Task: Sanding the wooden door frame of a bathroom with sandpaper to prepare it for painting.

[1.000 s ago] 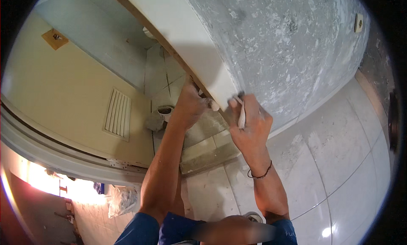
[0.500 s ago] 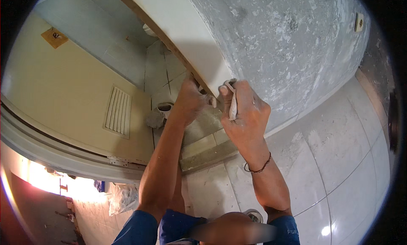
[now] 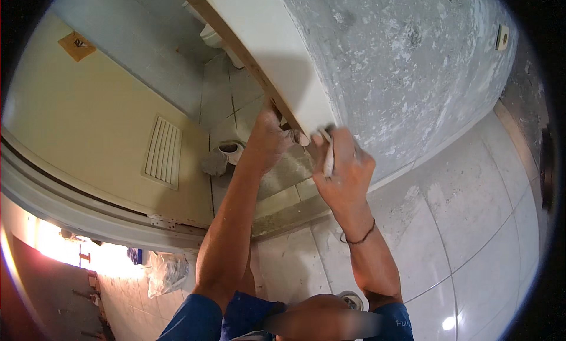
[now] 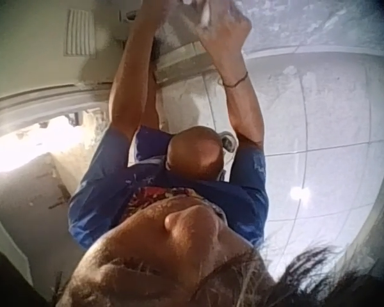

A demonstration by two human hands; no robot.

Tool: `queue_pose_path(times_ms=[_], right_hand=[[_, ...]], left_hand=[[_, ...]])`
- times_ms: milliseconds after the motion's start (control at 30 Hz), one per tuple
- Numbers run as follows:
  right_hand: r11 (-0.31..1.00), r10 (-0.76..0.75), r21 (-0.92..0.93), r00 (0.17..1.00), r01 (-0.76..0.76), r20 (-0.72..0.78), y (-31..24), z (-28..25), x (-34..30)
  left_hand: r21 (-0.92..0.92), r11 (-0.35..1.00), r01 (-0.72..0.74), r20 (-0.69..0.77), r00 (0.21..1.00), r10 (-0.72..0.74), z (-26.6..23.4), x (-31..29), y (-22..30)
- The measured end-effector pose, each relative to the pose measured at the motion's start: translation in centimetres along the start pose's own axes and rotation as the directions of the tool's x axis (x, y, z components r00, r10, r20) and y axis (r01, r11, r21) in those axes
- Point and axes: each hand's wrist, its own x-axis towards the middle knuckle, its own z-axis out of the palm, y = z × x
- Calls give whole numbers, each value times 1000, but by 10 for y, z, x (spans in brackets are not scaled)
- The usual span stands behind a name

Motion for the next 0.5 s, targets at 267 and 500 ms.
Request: queue_pose_path(times_ms=[267,500], right_hand=[[1000,-18,-12,1000,18,20,-19,2,7],[997,-73,-10,997,73,20,-17,3,9]], left_hand=[[-478,867,140,7,988,-156,-3,7,-15],[-349,937,28,6,1000,-28,2,1,-17]])
